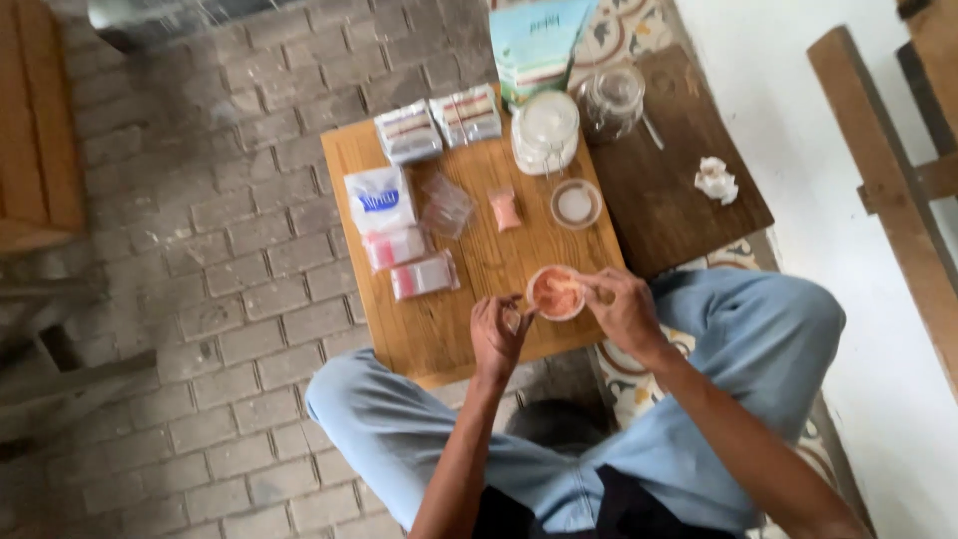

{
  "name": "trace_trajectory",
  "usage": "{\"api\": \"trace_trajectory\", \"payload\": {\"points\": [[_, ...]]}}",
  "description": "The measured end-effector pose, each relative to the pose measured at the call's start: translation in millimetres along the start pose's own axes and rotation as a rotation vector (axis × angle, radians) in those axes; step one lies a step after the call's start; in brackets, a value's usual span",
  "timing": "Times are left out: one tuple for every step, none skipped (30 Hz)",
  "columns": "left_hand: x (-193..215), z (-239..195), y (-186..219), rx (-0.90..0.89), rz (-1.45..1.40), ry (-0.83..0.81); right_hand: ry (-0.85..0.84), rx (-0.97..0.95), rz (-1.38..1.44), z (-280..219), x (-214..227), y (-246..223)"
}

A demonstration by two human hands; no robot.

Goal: The person sits cross-legged on the floor and mixes a pink powder in a small plastic container using a wooden stick. Several packets of powder and jars are placed on a wooden table in front of them.

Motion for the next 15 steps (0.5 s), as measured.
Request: {"api": "trace_trajectory", "payload": {"points": [[-1.6, -5.3, 0.6, 0.020, -0.002, -0.014, -0.017, -0.018, 0.005, -4.9, -3.3, 1.9], [-2.6, -3.9, -0.7, 0.014, -0.002, -0.005, 0.011, -0.030, 0.009, -3.3, -4.4, 4.0], [-3.2, -2.3, -1.4, 0.008, -0.001, 0.005, 0.038, -0.043, 0.012, -2.0, -4.9, 5.7], [-4.7, -2.3, -3.9, 0.012, -0.002, 0.002, 0.035, -0.047, 0.013, -2.2, -7.9, 5.4], [-5.9, -2.2, -6.2, 0.018, -0.006, 0.005, 0.048, -0.067, 0.030, -2.7, -9.5, 5.9], [-7.2, -4.0, -7.8, 0.027, -0.012, 0.003, 0.061, -0.093, 0.047, -5.6, -11.5, 6.6], [-6.3, -4.7, -7.0, 0.033, -0.014, -0.004, 0.057, -0.101, 0.048, -5.2, -15.5, 7.9], [-6.5, -2.4, -5.5, 0.020, -0.021, -0.004, 0.081, -0.068, -0.017, -3.0, -16.5, 7.1], [-6.2, -0.2, -3.7, 0.008, -0.029, -0.004, 0.104, -0.034, -0.083, -1.2, -17.5, 5.9], [-4.9, 1.4, -0.6, 0.007, -0.032, -0.005, 0.106, -0.036, -0.086, -1.2, -20.5, 6.0], [-3.3, 2.9, 2.4, 0.008, -0.035, -0.012, 0.106, -0.029, -0.158, -1.3, -23.8, 4.4], [-1.7, 5.0, 5.3, 0.010, -0.037, -0.017, 0.106, -0.021, -0.231, -0.5, -26.8, 2.8], [-4.1, 6.5, 4.1, 0.008, -0.040, -0.016, 0.107, -0.020, -0.234, 0.5, -31.5, 9.4], [-4.6, 5.2, 2.9, 0.008, -0.031, -0.015, 0.106, -0.026, -0.220, -0.7, -38.3, 15.5], [-5.0, 3.7, 1.7, 0.007, -0.022, -0.015, 0.104, -0.031, -0.207, -1.9, -45.2, 21.4]]}}
Point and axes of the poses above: each hand's wrist, its own z-axis towards the middle knuckle, its own x-axis out of the back of the hand, y = z × x, the point moved 5 cm from there along z, towards the middle knuckle, and after that the axes turned 9 degrees about -y, right-handed, at the moved point
